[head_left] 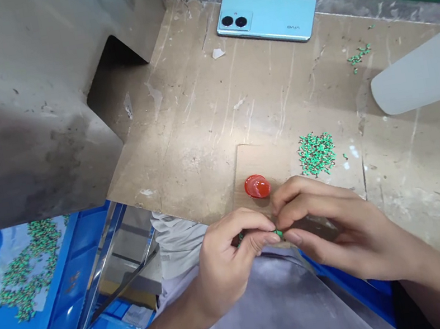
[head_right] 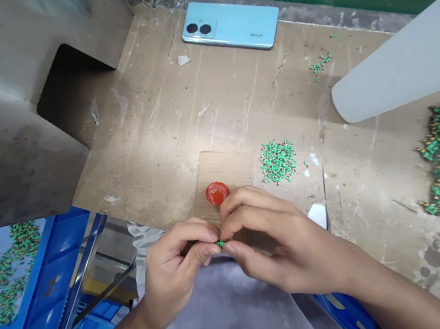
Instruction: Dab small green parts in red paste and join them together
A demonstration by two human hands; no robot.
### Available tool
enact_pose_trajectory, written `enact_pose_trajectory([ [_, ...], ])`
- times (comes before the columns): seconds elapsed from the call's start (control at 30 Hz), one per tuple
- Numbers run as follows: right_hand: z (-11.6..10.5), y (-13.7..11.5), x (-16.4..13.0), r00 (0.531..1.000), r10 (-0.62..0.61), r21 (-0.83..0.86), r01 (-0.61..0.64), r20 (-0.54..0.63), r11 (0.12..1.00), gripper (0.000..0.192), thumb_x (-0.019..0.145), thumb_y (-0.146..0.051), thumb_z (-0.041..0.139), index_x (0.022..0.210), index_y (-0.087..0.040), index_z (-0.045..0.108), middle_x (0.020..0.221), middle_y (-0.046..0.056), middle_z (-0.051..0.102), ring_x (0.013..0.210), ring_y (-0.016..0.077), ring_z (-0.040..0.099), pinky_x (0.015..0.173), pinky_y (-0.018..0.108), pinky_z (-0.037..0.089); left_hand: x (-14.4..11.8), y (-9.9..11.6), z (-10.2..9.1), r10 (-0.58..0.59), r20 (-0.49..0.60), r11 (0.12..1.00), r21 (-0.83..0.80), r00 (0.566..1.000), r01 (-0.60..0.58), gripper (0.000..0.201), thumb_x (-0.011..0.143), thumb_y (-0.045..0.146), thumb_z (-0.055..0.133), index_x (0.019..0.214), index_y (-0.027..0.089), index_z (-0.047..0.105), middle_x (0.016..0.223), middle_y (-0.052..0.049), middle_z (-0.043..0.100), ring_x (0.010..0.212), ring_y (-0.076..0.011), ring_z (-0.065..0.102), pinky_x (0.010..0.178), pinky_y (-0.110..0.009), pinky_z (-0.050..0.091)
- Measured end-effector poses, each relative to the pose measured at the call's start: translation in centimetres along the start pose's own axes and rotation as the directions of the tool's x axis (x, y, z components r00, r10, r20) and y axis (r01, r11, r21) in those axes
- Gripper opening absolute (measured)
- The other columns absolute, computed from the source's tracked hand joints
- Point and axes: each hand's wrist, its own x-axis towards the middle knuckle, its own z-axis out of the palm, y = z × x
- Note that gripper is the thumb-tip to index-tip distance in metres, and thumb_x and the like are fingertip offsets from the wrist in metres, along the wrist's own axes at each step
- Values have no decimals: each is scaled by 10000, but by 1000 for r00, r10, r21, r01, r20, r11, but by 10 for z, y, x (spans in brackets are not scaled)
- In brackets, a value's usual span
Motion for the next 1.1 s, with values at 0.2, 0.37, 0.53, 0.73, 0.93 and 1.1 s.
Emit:
enact_pose_trajectory([
  [0.2,3,-2,-3,996,81,40,-82,44,996,67,1045,-174,646,1104,-206,642,925,8,654,819,118,622,706,233,529,0,0,1,-38,-39,998,-54,999,36,103,978,244,805,903,183,770,769,-5,758,545,-82,601,535,-175,498],
  [0.37,3,-3,-3,997,73,52,-74,28,996,61,1072,-203,665,1125,-233,666,852,-36,681,719,71,621,663,167,511,1,4,0,-69,-51,997,-43,996,67,163,950,285,841,852,177,768,695,0,747,492,-81,589,497,-170,497],
  [0.53,3,-1,-1,1000,-14,29,14,14,999,70,1078,-187,644,1138,-221,657,898,11,735,775,122,682,684,235,550,2,10,0,-121,-74,993,1,990,121,183,927,321,862,882,176,761,694,-1,753,498,-90,618,486,-169,509],
  [0.73,4,7,-2,979,-206,-93,205,0,974,144,1072,-121,592,1188,-194,637,890,52,711,792,173,662,719,321,565,3,14,0,-252,2,966,-53,968,251,209,930,369,854,929,175,774,674,-5,744,507,-107,637,472,-184,518],
  [0.93,3,13,-6,942,-334,-292,331,40,897,139,1061,-101,597,1187,-136,645,918,96,727,805,206,654,676,355,538,3,22,-5,-359,85,928,-73,929,365,109,922,228,815,1010,175,779,736,-34,805,660,-159,760,553,-194,569],
  [1.1,2,13,-5,926,-371,-338,371,65,865,151,1053,-62,575,1164,-120,658,950,110,748,824,212,669,682,369,546,2,26,-6,-362,63,931,-12,930,364,102,908,178,778,1008,162,773,736,-30,801,680,-149,760,624,-186,595],
])
